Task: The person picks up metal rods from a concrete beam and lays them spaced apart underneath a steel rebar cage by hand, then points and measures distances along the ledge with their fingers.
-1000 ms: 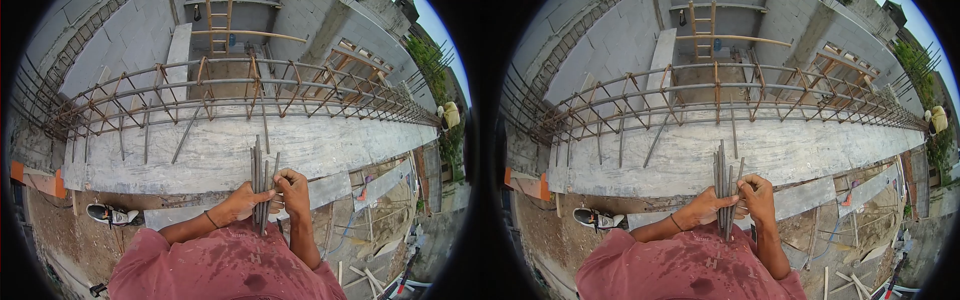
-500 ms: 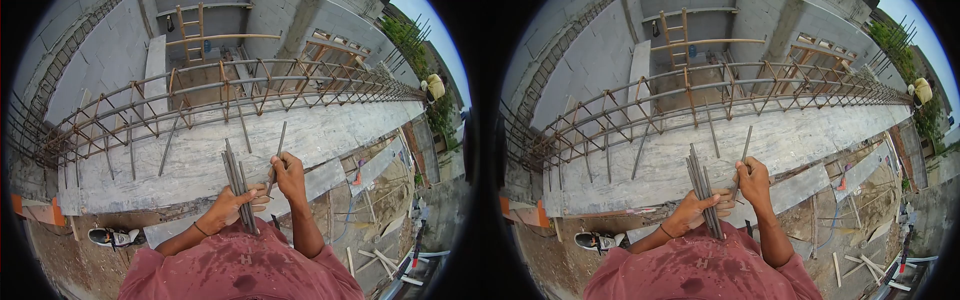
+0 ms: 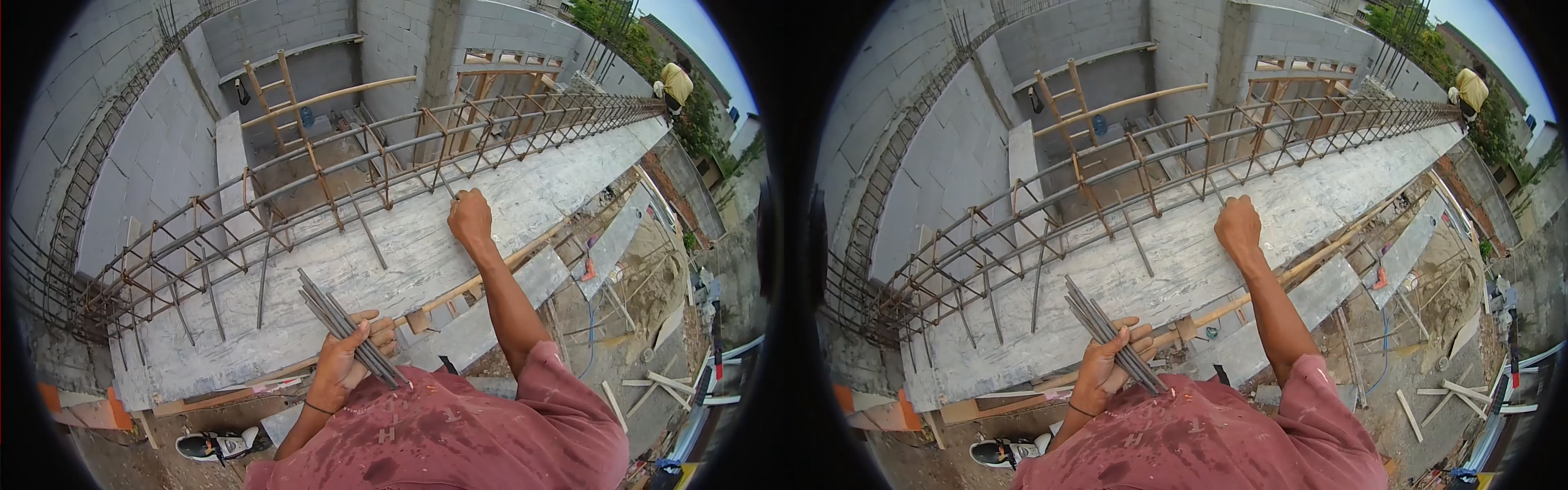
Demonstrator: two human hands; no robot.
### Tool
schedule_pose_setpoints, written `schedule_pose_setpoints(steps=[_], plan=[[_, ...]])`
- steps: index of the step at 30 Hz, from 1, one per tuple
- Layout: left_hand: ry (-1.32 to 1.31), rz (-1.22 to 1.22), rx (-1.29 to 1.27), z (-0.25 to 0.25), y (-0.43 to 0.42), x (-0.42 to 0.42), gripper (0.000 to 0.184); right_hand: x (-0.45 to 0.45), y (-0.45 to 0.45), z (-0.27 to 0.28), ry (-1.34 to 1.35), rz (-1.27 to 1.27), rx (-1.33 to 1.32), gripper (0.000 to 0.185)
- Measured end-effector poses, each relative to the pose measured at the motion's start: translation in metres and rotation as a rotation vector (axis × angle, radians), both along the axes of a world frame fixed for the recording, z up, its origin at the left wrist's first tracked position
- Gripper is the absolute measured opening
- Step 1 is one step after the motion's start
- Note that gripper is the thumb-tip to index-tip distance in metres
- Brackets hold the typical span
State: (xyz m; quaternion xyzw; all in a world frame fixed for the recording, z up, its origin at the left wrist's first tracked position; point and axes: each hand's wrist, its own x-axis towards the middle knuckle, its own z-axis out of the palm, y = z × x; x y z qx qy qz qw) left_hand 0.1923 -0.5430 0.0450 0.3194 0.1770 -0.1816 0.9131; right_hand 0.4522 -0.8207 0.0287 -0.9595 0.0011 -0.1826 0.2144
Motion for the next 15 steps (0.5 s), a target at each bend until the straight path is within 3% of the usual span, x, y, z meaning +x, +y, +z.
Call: schedule_pose_setpoints(steps=[8,15], plan=[[0.008,0.027,0.012,-0.003,0.000,-0.004,0.044,0.028,0.012,-0.021,-0.145,0.093,0.024,0.015],[0.006,-0.017,-0.067,-0.007,0.000,-0.004,0.043,0.025,0.004,-0.024,-0.118,0.037,-0.027,0.031]])
